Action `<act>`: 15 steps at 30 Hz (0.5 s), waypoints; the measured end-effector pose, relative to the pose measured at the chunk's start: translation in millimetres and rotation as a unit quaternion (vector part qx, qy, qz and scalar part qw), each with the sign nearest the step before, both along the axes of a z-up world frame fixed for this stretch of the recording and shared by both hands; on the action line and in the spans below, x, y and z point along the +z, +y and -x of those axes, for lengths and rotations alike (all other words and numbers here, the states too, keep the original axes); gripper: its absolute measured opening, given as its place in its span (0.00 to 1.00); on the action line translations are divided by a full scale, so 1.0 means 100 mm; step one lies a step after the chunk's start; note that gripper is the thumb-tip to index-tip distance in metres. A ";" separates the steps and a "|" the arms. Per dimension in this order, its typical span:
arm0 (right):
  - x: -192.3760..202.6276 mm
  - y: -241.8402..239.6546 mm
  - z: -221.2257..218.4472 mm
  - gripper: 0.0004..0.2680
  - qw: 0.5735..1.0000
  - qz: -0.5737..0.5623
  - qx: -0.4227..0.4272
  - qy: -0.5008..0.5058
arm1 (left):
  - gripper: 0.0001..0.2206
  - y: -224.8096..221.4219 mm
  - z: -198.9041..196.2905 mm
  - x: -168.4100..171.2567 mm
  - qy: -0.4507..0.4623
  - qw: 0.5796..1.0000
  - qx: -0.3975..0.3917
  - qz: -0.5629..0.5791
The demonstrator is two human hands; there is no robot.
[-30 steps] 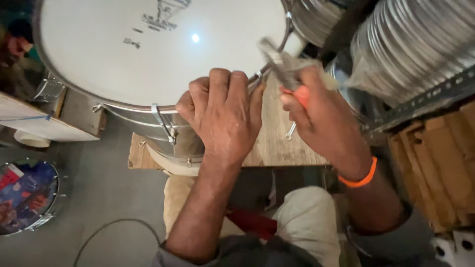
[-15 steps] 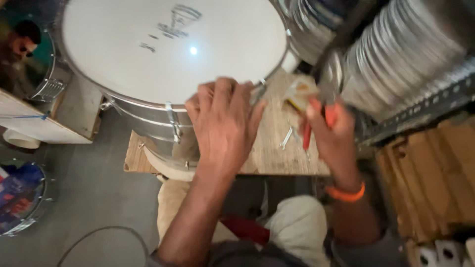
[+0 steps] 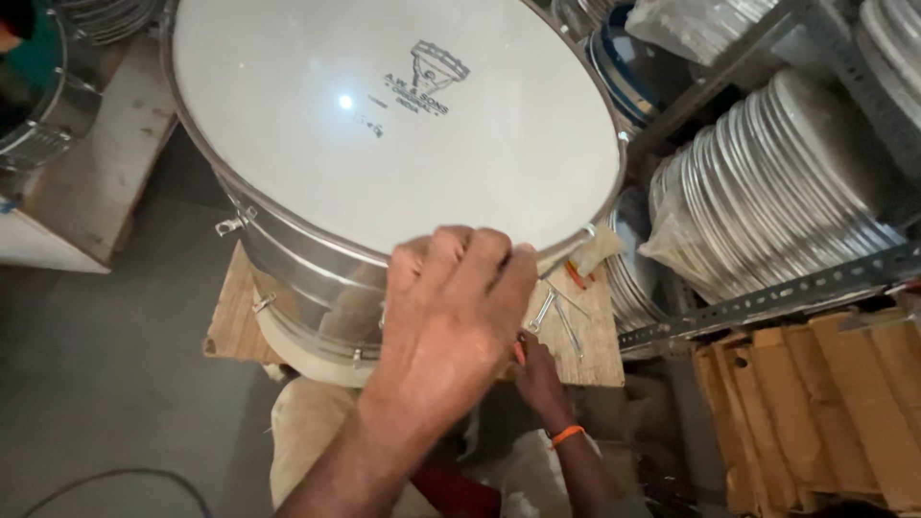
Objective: The person repairs a drum by using pliers and a wrench to turn the hardware on the shell and then handles a small metal rod.
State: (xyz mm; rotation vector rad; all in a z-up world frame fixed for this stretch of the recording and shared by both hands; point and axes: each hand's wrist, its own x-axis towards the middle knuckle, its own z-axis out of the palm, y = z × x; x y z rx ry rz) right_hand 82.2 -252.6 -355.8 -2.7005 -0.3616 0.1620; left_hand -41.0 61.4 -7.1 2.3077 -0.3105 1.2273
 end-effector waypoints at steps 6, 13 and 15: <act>0.97 0.64 0.10 0.17 0.982 -0.075 0.030 -0.169 | 0.09 0.05 -0.05 -0.04 -0.034 0.999 0.014 -0.022; 3.07 0.85 0.18 0.18 0.888 -0.166 0.096 -0.419 | 0.10 0.06 -0.02 0.00 -0.028 0.999 0.031 -0.029; 3.55 0.92 0.17 0.22 0.832 -0.031 0.226 -0.506 | 0.08 0.04 -0.02 0.02 -0.016 0.999 0.039 -0.028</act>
